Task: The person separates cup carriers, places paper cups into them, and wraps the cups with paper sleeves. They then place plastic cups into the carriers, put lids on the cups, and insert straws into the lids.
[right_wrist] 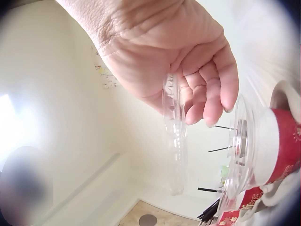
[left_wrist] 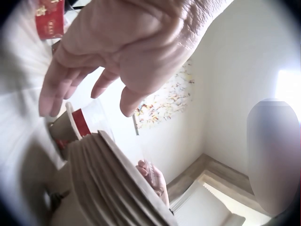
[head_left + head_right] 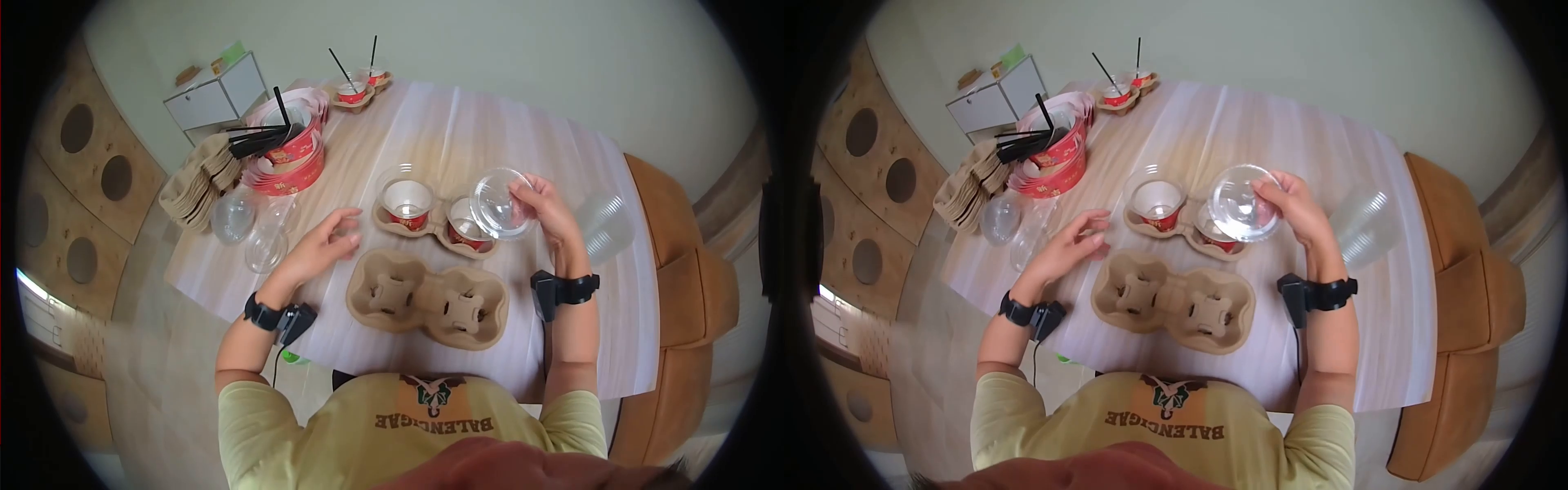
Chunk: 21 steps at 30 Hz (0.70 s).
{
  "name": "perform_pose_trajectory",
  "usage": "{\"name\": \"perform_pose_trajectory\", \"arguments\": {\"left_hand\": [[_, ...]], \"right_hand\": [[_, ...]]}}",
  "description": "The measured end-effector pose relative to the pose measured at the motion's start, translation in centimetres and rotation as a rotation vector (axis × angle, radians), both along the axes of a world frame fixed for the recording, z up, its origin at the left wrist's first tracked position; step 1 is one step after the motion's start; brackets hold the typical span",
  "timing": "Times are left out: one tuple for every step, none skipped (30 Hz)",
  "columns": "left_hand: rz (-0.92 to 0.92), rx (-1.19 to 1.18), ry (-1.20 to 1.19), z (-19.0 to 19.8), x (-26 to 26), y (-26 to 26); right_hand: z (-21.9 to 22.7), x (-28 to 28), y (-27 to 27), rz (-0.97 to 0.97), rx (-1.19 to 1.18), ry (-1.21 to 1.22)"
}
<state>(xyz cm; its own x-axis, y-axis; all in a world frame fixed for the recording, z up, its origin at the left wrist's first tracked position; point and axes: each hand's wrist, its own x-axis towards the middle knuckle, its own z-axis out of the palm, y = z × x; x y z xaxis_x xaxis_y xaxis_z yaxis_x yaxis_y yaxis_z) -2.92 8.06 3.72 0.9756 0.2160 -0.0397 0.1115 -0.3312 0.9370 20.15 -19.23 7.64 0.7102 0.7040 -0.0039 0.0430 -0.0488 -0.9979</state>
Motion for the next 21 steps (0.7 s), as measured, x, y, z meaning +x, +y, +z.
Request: {"name": "perform_pose_trajectory", "arguments": {"left_hand": [[0.03, -0.16, 0.026, -0.3, 0.7, 0.3], [0.059, -0.32, 0.052, -0.4, 1.4, 0.5], [0.059, -0.321, 0.052, -0.5, 2.0, 0.6], [0.049, -0.352, 0.105, -0.6, 2.7, 0.6], [0.037, -0.384, 0.16, -0.8, 3.2, 0.6], [0.033, -0.387, 0.163, -0.9, 3.7, 0.7], [0.036, -0.362, 0.173, -1.0, 4.2, 0.8], [0.037, -0.337, 0.183, -1.1, 4.6, 0.8], [0.029, -0.34, 0.189, -1.2, 5.0, 0.8], [0.038, -0.352, 0.205, -1.2, 5.3, 0.8], [0.046, -0.365, 0.22, -1.2, 5.7, 0.7], [0.037, -0.369, 0.225, -1.4, 6.1, 0.9], [0.039, -0.36, 0.231, -1.8, 6.4, 1.1], [0.043, -0.351, 0.237, -2.1, 6.7, 1.2], [0.04, -0.352, 0.237, -2.3, 6.9, 1.2], [0.057, -0.407, 0.225, -2.5, 7.1, 1.1], [0.075, -0.461, 0.212, -2.6, 7.3, 1.1], [0.075, -0.462, 0.212, -2.8, 7.4, 1.1], [0.089, -0.473, 0.201, -2.9, 7.6, 1.1], [0.102, -0.486, 0.189, -3.0, 7.7, 1.1], [0.102, -0.487, 0.188, -3.0, 7.8, 1.1]], "right_hand": [[0.0, 0.0, -0.2, 0.001, -0.001, -0.001], [0.0, -0.2, -0.6, 0.011, -0.023, 0.002], [-0.1, -0.5, -0.8, 0.019, -0.045, 0.005], [-0.2, -0.9, -1.1, 0.018, -0.048, 0.005], [-0.4, -1.3, -1.3, 0.005, -0.048, 0.025], [-0.7, -1.6, -1.6, -0.008, -0.049, 0.045], [-1.1, -1.9, -1.9, -0.013, -0.052, 0.048], [-1.5, -2.0, -2.3, -0.001, -0.032, 0.076], [-1.9, -2.1, -2.6, 0.009, -0.013, 0.105], [-2.3, -2.2, -2.9, -0.001, -0.017, 0.11], [-2.7, -2.3, -3.1, 0.017, 0.016, 0.124], [-3.1, -2.4, -3.2, 0.037, 0.048, 0.136], [-3.7, -2.3, -3.3, 0.03, 0.046, 0.136], [-4.4, -2.2, -3.2, 0.035, 0.084, 0.175], [-4.8, -2.1, -3.0, 0.042, 0.124, 0.212], [-5.0, -2.2, -2.9, 0.042, 0.123, 0.212], [-5.0, -2.3, -2.6, 0.04, 0.147, 0.265], [-5.1, -2.4, -2.3, 0.039, 0.171, 0.317], [-5.1, -2.4, -2.1, 0.04, 0.171, 0.317], [-5.0, -2.4, -1.8, 0.046, 0.212, 0.323], [-5.0, -2.4, -1.5, 0.053, 0.254, 0.329]]}}
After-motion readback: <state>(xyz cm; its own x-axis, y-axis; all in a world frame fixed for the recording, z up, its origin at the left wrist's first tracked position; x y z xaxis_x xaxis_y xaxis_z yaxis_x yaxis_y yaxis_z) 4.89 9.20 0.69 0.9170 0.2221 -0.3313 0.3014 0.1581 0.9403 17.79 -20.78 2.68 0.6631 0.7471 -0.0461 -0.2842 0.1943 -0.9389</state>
